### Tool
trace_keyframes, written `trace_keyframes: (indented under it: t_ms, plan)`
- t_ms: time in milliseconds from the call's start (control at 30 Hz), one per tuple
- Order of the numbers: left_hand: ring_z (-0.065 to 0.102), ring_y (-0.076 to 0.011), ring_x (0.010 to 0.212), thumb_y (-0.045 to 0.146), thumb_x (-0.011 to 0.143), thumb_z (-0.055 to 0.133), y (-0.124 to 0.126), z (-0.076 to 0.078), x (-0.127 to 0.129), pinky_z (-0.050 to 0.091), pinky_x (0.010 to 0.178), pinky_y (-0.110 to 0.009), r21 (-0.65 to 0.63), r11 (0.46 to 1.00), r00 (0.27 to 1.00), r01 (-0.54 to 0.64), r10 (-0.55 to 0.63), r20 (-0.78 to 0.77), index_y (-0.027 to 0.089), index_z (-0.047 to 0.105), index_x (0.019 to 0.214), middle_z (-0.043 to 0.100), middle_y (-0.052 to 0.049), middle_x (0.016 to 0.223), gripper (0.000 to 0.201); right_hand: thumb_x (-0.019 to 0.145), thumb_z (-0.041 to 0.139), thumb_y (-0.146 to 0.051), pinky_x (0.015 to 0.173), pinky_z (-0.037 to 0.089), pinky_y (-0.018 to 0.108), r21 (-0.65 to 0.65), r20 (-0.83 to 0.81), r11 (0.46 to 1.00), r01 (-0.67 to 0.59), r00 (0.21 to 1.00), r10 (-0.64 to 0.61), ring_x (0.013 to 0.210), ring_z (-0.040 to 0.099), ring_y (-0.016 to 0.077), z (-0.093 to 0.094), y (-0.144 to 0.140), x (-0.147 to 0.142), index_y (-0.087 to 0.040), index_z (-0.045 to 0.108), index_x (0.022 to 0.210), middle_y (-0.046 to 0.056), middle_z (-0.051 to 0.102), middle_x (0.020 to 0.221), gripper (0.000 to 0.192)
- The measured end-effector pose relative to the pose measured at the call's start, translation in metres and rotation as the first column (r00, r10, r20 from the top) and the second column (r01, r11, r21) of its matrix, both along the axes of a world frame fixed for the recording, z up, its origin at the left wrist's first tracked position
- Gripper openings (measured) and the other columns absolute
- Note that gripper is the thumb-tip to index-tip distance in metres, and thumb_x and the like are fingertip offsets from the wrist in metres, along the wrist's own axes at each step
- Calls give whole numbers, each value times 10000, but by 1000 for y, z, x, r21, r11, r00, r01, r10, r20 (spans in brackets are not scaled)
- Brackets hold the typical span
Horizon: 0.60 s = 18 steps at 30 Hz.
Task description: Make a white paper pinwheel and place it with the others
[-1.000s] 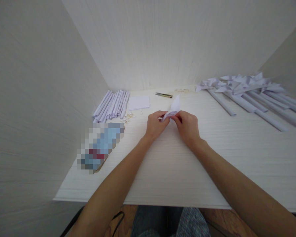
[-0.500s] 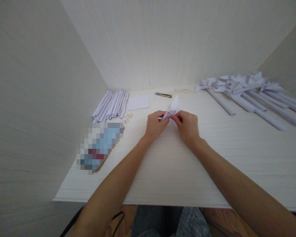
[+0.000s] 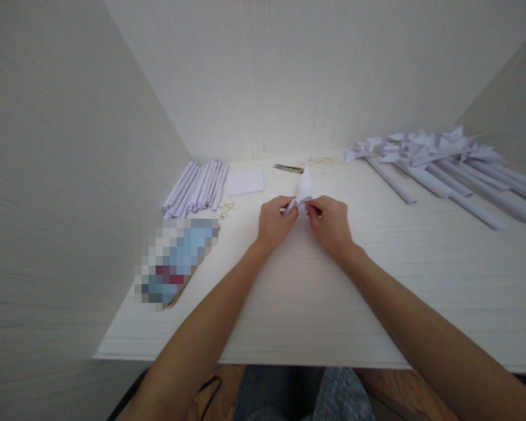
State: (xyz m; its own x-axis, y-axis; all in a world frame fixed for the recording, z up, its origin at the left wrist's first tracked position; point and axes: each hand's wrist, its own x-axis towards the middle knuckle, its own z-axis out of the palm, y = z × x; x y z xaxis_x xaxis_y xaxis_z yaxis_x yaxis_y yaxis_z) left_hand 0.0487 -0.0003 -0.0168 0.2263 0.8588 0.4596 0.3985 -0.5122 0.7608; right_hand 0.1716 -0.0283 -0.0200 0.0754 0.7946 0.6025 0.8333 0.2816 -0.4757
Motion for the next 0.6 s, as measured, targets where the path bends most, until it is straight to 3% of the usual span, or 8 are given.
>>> trace_keyframes:
  t_ms: [300,600]
  plan:
    - [583,-125,738,131,682,504,-3,6,1,469,602,-213,-116,993,998,-25,33,60,134,660,833,669,-47,826,217,763,486,-166,577,376,272,-97,-57,995,-7,998,2,556,539,154,3,-3,-2,-159,590,644,32,604,590,158]
    - [570,-120,716,148,679,511,-3,6,1,459,593,-213,-128,992,997,13,-3,83,130,654,813,654,-44,804,197,819,416,-237,565,335,272,-37,-59,999,36,998,-38,573,498,158,2,-2,-2,-177,498,636,40,576,612,210]
